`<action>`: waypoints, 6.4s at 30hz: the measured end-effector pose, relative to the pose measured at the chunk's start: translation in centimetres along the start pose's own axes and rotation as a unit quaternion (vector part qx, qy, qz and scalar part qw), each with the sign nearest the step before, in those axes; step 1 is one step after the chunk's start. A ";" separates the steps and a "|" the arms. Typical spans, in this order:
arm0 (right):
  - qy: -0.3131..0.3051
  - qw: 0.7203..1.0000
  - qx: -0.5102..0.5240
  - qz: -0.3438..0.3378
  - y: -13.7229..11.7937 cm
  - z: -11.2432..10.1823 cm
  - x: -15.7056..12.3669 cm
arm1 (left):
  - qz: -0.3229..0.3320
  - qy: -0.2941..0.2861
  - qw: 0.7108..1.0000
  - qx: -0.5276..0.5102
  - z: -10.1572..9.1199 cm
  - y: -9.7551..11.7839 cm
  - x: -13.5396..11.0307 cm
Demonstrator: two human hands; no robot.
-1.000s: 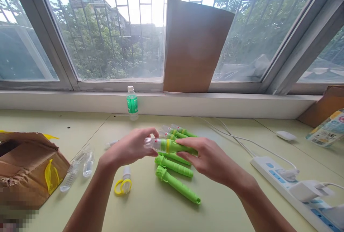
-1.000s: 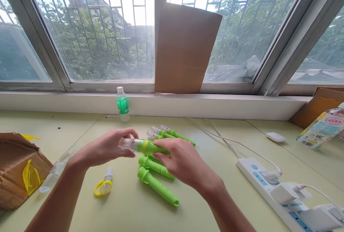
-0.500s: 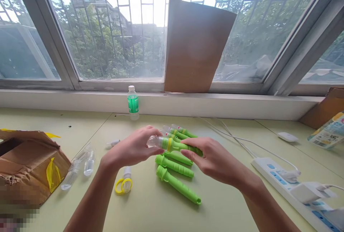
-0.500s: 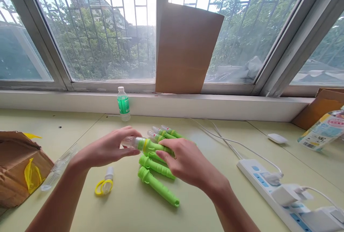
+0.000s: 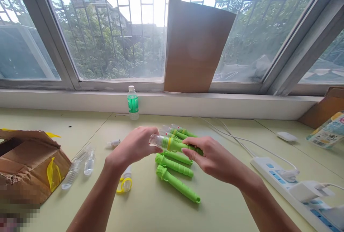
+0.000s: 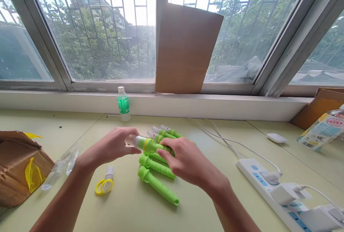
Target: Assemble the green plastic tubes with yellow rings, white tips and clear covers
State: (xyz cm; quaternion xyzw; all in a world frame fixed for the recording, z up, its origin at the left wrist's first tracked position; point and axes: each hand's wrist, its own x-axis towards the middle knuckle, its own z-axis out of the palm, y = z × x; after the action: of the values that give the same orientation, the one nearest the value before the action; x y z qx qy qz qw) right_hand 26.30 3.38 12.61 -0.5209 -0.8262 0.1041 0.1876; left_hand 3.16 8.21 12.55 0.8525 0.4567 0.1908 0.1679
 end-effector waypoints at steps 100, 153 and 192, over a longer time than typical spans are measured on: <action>0.269 0.857 -0.380 -0.221 2.9 6.1 2.0 | -0.017 -0.301 0.949 -0.094 3.9 -1.3 0.9; 0.155 0.930 -0.332 -0.024 3.7 8.7 2.7 | 0.035 0.028 0.963 0.266 7.3 -2.6 2.2; 0.183 0.969 -0.165 -0.014 9.2 11.0 2.4 | 0.473 0.287 0.806 0.209 17.0 3.4 -5.1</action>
State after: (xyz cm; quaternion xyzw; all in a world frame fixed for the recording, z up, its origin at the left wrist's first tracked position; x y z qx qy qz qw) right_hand 28.35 9.83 -0.24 -0.5428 -0.7912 -0.1330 0.2485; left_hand 11.12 0.22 -1.58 0.8837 0.0533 0.3825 -0.2644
